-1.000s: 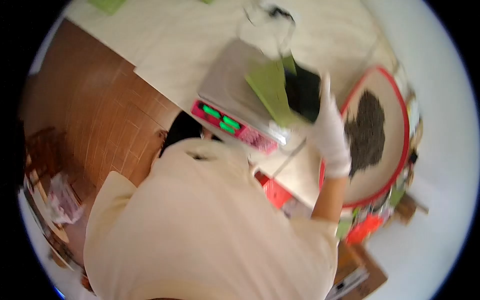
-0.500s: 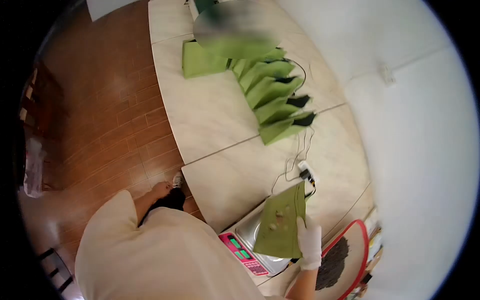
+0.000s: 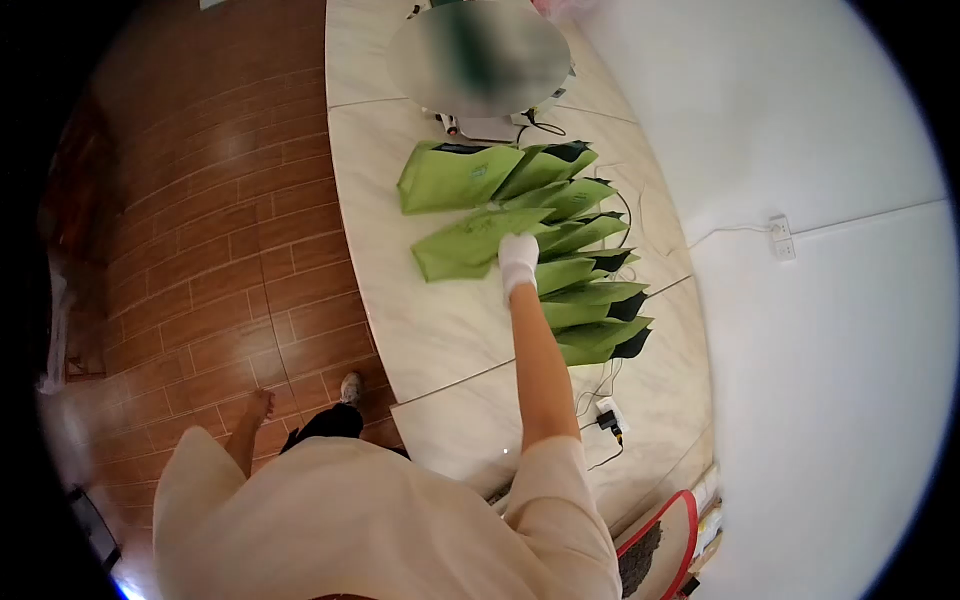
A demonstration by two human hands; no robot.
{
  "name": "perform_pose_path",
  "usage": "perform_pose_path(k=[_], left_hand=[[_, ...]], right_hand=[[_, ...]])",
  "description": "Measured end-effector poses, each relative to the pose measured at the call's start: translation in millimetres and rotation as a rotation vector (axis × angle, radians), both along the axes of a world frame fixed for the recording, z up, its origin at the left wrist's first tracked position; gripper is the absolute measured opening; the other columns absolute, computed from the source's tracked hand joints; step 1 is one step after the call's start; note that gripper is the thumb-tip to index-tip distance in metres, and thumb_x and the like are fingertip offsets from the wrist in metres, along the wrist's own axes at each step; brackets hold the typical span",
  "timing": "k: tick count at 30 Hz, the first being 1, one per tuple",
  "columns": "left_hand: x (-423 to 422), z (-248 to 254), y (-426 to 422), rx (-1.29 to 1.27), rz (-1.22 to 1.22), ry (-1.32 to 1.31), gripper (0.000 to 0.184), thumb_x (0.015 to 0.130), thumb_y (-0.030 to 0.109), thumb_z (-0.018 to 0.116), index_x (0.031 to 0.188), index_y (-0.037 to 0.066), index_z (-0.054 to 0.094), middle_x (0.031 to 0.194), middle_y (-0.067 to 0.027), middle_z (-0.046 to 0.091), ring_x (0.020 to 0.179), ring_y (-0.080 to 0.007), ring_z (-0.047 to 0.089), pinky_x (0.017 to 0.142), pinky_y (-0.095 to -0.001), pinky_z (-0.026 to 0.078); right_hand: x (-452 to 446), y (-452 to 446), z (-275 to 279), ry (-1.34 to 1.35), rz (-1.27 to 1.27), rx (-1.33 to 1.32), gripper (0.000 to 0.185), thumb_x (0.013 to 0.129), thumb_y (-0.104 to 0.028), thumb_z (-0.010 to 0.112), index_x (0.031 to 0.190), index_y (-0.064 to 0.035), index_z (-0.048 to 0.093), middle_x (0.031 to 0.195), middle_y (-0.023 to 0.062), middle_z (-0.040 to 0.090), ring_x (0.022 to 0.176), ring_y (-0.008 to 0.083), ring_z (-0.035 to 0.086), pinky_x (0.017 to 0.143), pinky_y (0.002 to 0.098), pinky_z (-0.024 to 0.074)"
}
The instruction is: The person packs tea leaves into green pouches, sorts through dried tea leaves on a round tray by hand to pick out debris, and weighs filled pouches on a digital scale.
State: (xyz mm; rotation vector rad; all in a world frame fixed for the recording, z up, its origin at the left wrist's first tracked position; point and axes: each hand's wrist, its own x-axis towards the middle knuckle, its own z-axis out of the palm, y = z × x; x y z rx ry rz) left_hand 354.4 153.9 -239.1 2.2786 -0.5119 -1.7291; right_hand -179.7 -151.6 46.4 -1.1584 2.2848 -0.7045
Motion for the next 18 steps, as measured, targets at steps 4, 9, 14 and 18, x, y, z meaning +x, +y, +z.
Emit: perform_pose_path(k=[4, 9, 14, 18], left_hand=[[1, -9, 25, 0.087, 0.097, 0.021, 0.020, 0.096, 0.022, 0.049, 0.098, 0.007, 0.062, 0.070, -0.0092, 0.058, 0.053, -0.0174, 0.054, 0.042, -0.0339, 0.044], [-12, -17, 36, -0.139, -0.081, 0.145, 0.022, 0.098, 0.024, 0.049, 0.100, 0.006, 0.062, 0.072, -0.0066, 0.058, 0.053, -0.0146, 0.052, 0.042, -0.0306, 0.044], [-98, 64, -91, -0.471, -0.377, 0.139, 0.019, 0.100, 0.014, 0.046, 0.105, 0.005, 0.062, 0.075, -0.0025, 0.057, 0.062, -0.0092, 0.051, 0.050, -0.0248, 0.042], [-206, 204, -198, -0.768, -0.404, 0.385, 0.019, 0.101, 0.015, 0.047, 0.106, 0.007, 0.063, 0.074, 0.0031, 0.050, 0.060, -0.0032, 0.042, 0.050, -0.0188, 0.034]], right_hand=[[19, -79, -6, -0.773, -0.303, -0.025, 0.031, 0.092, -0.014, 0.044, 0.114, 0.0061, 0.054, 0.099, 0.0271, 0.067, 0.089, 0.0367, 0.067, 0.065, 0.0462, 0.0548], [17, -66, -32, 0.060, 0.077, -0.286, 0.043, 0.094, -0.025, 0.046, 0.132, -0.0061, 0.048, 0.096, 0.0272, 0.067, 0.080, 0.0398, 0.066, 0.069, 0.0440, 0.0538], [16, 91, -27, 0.337, 0.249, -0.344, 0.045, 0.092, -0.029, 0.051, 0.134, -0.0109, 0.050, 0.091, 0.0256, 0.065, 0.082, 0.0428, 0.062, 0.076, 0.0512, 0.0486], [31, 280, -28, 0.108, 0.022, -0.036, 0.036, 0.094, -0.023, 0.050, 0.128, -0.0139, 0.055, 0.086, 0.0218, 0.065, 0.078, 0.0413, 0.063, 0.072, 0.0493, 0.0500]])
